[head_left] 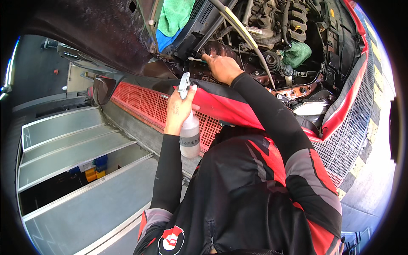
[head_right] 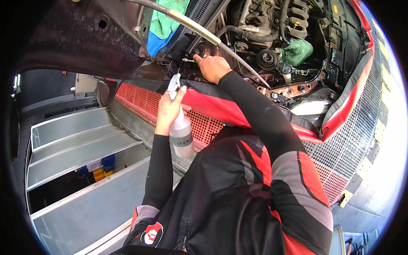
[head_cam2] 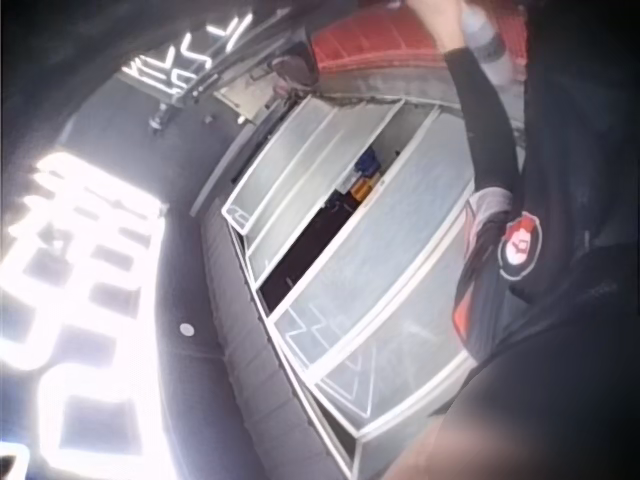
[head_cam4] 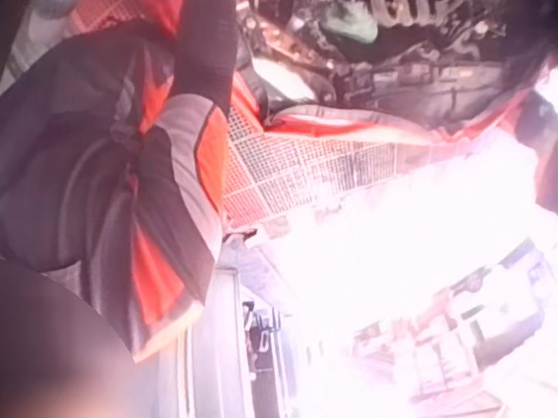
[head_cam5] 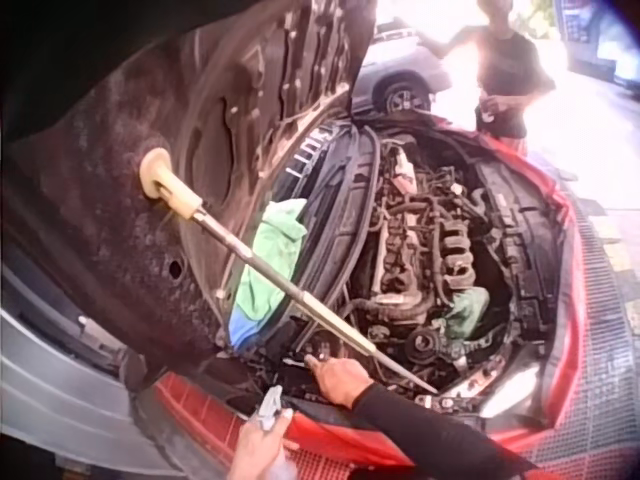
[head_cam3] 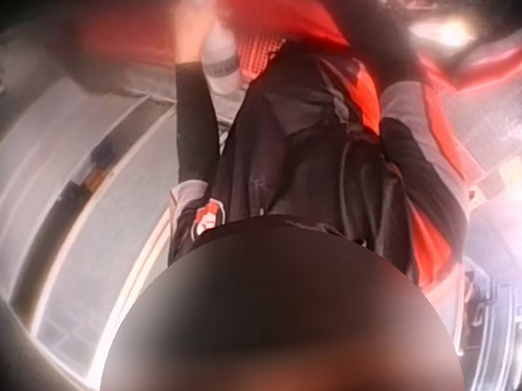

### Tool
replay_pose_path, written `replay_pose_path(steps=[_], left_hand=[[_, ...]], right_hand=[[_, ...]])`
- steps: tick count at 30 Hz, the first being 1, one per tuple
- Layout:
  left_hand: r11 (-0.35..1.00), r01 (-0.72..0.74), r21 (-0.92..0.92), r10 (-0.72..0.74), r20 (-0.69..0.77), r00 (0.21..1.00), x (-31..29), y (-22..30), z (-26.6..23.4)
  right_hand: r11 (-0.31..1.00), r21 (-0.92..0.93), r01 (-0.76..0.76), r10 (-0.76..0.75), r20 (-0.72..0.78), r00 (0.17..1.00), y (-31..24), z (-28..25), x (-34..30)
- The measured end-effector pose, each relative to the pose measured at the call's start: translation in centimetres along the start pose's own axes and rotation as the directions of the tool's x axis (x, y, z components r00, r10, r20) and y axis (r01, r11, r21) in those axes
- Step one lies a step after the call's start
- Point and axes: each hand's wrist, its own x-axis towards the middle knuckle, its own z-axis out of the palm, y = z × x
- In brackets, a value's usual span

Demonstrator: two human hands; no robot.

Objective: The person sprays a cleaning solution onto the engine bay and scrubs various components with a small brush. They repeatedly apply the solution and scrub different areas, including hoses and metal surfaces, while another person works nearby.

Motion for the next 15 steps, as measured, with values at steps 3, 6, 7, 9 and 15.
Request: replay_pose_path(steps=[3, 6, 7, 9, 15], left_hand=[[1.0, 0.012, 0.012, -0.012, -0.02, 1.0, 0.7, 0.7, 0.0], [0.987, 0.101, 0.125, -0.091, -0.081, 0.992, 1.6, 1.4, 0.2], [0.988, 0.091, 0.121, -0.083, -0.07, 0.994, 1.6, 1.5, 0.2], [0.99, 0.076, 0.115, -0.07, -0.06, 0.996, 1.6, 1.6, 0.2], [0.995, 0.002, 0.096, 0.001, -0.027, 1.0, 1.6, 1.1, -0.2]], right_hand=[[1.0, 0.03, -0.009, 0.012, -0.097, 0.995, -0.6, 0.0, 0.1], [0.99, 0.133, 0.046, -0.067, 0.152, 0.986, -0.8, -0.3, -0.5], [0.988, 0.149, 0.042, -0.064, 0.144, 0.988, -0.7, -0.4, -0.6], [0.996, 0.092, -0.01, 0.008, 0.029, 1.0, -0.5, -0.6, -0.7], [0.992, 0.121, 0.042, -0.057, 0.128, 0.99, -0.7, -0.4, -0.4]])
